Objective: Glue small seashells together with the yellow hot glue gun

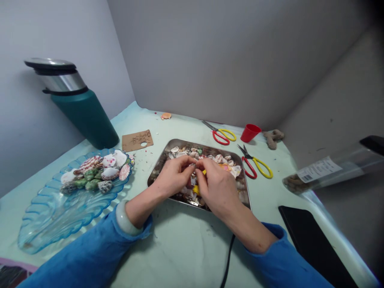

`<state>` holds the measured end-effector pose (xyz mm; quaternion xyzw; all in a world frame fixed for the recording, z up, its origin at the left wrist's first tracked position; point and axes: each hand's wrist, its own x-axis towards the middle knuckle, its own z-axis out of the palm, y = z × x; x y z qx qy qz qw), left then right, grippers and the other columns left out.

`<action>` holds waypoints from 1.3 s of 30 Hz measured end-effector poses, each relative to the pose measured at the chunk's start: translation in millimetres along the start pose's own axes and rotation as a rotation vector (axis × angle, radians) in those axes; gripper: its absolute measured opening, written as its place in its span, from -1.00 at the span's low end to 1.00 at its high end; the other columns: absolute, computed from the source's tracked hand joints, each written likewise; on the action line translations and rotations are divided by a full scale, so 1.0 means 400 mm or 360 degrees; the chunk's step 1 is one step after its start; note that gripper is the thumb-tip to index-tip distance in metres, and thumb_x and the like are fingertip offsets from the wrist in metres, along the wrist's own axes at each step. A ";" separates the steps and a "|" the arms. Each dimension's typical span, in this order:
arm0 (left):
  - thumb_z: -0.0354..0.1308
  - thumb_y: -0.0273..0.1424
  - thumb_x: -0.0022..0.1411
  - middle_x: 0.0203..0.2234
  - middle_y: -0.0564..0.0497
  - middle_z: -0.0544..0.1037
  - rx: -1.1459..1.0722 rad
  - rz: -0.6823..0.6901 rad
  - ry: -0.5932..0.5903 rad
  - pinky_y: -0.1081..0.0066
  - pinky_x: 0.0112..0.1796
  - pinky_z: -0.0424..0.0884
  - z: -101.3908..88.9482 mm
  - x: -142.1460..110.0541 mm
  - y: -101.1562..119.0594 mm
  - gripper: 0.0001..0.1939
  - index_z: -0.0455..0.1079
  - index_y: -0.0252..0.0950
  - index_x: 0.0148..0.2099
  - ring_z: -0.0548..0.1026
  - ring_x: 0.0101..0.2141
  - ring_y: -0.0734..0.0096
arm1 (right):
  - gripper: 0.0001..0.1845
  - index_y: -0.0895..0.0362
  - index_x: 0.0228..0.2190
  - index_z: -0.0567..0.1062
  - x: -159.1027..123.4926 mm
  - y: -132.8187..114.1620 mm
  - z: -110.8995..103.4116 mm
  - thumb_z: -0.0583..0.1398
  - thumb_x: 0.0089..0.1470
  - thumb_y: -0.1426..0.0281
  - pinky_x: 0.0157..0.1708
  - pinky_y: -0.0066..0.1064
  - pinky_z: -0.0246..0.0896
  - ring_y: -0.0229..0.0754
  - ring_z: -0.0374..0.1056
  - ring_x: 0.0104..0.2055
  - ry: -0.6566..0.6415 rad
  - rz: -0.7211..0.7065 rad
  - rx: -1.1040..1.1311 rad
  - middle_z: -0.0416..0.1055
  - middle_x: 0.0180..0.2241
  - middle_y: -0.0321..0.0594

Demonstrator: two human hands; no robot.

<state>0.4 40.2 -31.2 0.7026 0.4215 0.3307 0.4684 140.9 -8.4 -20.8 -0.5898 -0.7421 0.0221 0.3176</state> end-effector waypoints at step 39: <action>0.07 -0.36 0.20 -0.42 0.01 0.54 0.0000 -0.0055 0.0039 0.56 -0.61 0.32 0.000 -0.009 0.026 -0.77 0.40 -0.33 -0.12 0.42 -0.63 0.58 | -0.88 0.17 -0.30 0.43 -0.001 0.001 0.001 0.09 0.16 0.44 -0.39 -0.35 0.08 -0.12 0.40 -0.33 -0.0010 0.0117 -0.0163 0.49 -0.34 -0.16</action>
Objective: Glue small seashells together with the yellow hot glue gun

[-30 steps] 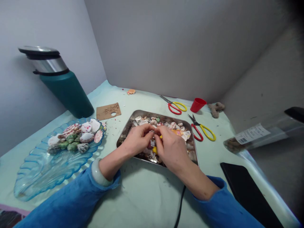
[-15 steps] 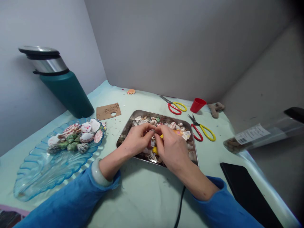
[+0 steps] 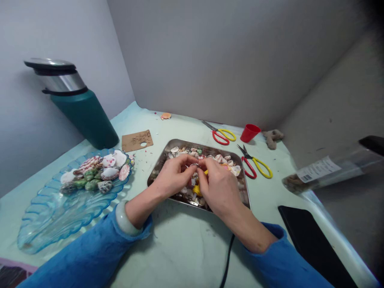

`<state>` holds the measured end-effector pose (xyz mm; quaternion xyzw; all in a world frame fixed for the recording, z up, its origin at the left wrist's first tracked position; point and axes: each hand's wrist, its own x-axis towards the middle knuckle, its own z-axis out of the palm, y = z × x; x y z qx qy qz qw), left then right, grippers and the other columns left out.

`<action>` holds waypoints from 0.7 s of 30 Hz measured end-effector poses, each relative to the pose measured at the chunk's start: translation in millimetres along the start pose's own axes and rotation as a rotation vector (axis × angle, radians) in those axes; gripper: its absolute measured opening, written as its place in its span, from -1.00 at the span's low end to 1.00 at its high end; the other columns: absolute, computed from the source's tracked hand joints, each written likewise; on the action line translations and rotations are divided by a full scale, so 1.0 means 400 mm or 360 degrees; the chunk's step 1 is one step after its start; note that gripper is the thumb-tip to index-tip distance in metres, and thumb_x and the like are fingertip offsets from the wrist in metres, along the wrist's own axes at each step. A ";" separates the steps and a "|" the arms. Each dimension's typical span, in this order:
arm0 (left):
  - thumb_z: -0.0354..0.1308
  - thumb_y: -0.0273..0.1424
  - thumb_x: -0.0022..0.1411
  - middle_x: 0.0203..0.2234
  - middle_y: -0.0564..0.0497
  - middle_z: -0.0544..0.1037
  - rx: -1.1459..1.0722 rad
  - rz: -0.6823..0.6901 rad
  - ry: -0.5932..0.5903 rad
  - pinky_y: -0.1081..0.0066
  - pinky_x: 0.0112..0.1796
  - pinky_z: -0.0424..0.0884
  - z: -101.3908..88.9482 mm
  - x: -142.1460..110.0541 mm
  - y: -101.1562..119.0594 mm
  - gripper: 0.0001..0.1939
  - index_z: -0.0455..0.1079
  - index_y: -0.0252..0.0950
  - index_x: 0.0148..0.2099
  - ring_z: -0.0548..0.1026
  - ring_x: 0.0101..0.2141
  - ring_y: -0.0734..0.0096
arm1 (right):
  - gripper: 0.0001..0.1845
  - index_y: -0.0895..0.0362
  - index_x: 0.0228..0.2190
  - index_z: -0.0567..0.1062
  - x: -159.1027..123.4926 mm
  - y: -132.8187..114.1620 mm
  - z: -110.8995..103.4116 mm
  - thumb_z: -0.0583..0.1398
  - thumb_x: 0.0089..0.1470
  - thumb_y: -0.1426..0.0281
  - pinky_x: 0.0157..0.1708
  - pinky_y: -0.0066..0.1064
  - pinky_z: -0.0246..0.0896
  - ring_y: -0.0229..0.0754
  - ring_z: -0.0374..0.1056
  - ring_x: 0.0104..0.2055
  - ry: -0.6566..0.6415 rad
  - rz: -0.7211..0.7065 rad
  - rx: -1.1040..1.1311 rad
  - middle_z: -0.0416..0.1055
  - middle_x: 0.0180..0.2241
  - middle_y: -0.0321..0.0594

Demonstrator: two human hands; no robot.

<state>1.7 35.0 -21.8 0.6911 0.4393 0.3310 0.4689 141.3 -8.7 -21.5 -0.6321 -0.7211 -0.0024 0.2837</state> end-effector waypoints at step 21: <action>0.06 -0.41 0.19 -0.54 0.08 0.46 -0.0083 0.0078 0.0069 0.53 -0.60 0.34 -0.001 0.006 -0.007 -0.85 0.38 -0.32 -0.19 0.41 -0.63 0.55 | -0.87 0.16 -0.34 0.43 -0.001 -0.001 0.001 0.09 0.17 0.40 -0.41 -0.36 0.06 -0.14 0.39 -0.39 0.0034 -0.0014 0.0023 0.48 -0.40 -0.21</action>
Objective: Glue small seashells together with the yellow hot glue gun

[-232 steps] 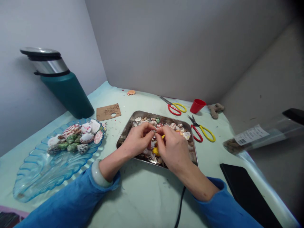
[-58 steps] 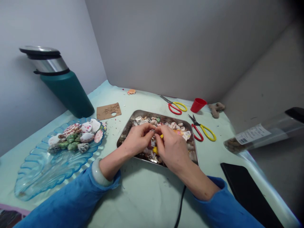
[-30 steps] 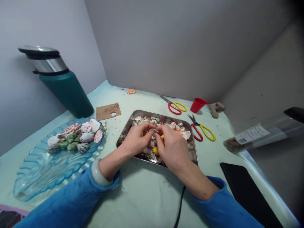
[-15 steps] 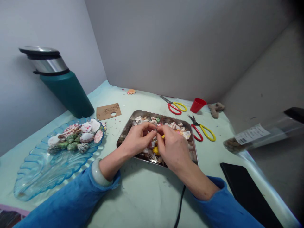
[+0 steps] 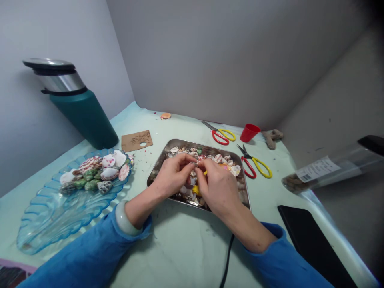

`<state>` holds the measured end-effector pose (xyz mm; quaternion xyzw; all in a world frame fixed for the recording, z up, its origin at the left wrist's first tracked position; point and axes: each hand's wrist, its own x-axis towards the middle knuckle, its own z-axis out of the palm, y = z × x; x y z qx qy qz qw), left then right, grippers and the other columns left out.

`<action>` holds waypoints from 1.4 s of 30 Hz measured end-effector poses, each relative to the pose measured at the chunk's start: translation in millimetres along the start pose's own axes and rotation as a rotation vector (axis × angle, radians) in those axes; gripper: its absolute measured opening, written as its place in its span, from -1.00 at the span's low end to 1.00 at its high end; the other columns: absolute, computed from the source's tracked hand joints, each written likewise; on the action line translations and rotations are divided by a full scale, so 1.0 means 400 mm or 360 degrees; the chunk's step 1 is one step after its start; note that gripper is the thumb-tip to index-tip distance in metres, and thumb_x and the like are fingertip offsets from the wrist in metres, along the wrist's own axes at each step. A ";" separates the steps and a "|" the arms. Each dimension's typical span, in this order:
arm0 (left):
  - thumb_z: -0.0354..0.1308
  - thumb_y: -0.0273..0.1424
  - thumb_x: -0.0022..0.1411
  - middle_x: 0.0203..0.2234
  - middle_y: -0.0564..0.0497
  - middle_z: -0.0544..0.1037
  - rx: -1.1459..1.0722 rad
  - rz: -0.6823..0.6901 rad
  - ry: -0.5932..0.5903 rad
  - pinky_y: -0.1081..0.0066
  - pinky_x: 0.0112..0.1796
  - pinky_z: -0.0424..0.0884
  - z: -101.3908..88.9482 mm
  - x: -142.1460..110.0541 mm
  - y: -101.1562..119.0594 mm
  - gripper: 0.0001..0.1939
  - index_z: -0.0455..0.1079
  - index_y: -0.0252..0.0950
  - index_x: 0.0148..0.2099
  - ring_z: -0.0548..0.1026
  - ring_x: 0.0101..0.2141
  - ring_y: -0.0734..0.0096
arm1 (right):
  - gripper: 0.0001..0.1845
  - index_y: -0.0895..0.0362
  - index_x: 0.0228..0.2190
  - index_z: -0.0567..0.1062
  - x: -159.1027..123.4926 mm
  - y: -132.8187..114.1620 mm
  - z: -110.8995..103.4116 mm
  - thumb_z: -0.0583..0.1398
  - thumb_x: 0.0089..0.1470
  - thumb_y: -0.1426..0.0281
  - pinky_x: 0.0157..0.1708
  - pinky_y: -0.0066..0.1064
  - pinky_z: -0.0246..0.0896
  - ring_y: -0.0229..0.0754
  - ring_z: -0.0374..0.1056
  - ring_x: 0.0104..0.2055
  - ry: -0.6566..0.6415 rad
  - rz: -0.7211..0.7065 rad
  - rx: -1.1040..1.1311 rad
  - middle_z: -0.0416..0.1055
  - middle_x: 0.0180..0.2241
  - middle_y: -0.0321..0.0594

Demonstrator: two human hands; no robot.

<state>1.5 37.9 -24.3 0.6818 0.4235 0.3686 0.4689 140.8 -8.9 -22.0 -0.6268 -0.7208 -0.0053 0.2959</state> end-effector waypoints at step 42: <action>0.10 -0.41 0.16 -0.47 0.08 0.46 -0.0080 0.0003 0.0042 0.53 -0.55 0.36 -0.002 0.001 0.011 -0.88 0.36 -0.29 -0.22 0.42 -0.59 0.56 | -0.86 0.16 -0.36 0.41 0.002 -0.005 -0.002 0.09 0.18 0.38 -0.42 -0.38 0.04 -0.15 0.38 -0.39 -0.0045 0.0021 -0.0033 0.47 -0.41 -0.20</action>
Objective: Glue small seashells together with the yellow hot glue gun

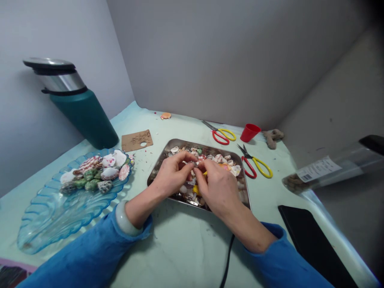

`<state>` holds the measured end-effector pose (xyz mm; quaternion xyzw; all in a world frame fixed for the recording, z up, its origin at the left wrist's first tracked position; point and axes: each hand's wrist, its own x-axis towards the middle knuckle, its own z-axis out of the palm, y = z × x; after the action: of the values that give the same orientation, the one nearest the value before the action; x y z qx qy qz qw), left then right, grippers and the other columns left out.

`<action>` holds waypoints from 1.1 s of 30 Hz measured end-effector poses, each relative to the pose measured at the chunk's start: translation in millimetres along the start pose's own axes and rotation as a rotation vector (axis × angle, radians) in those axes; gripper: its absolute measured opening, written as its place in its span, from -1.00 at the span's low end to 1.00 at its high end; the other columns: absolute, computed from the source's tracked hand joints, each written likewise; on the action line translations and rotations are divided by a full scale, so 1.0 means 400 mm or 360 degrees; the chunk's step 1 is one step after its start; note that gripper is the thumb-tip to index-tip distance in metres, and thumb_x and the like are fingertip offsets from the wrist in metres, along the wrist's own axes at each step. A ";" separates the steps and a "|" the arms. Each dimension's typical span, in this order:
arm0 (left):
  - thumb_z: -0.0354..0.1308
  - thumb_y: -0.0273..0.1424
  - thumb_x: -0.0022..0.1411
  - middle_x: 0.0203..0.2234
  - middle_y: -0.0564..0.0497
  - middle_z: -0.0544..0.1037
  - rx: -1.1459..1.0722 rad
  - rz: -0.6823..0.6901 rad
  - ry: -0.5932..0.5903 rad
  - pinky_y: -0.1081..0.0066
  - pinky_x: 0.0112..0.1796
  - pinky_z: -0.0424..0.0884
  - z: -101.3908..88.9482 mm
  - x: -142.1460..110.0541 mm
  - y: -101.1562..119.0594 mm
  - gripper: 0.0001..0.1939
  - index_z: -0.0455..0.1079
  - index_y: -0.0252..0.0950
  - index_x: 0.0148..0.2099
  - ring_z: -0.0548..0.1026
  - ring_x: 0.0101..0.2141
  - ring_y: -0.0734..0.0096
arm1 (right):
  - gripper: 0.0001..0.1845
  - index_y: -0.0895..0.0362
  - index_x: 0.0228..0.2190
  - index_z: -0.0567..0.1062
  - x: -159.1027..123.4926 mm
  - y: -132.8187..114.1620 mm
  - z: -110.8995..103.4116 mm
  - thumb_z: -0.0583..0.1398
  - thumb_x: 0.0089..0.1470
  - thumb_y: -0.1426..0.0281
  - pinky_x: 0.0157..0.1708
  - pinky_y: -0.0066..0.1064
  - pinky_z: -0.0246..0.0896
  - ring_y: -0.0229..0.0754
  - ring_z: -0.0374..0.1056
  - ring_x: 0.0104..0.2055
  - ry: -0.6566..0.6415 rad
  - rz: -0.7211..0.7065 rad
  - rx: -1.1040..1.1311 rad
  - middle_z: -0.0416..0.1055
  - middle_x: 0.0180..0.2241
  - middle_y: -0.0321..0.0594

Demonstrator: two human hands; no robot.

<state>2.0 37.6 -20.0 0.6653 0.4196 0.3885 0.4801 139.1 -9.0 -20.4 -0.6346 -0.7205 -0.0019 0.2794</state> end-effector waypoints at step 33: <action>0.10 -0.40 0.16 -0.47 0.07 0.47 -0.0023 0.0017 -0.0035 0.55 -0.57 0.34 0.001 0.000 -0.007 -0.87 0.37 -0.29 -0.22 0.40 -0.60 0.59 | -0.86 0.15 -0.38 0.41 -0.002 0.002 0.002 0.08 0.16 0.39 -0.44 -0.38 0.04 -0.16 0.37 -0.42 0.0039 -0.0016 -0.0014 0.47 -0.43 -0.21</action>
<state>2.0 38.0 -22.8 0.6682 0.4078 0.3869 0.4874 139.6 -9.3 -21.5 -0.6323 -0.7201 -0.0143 0.2853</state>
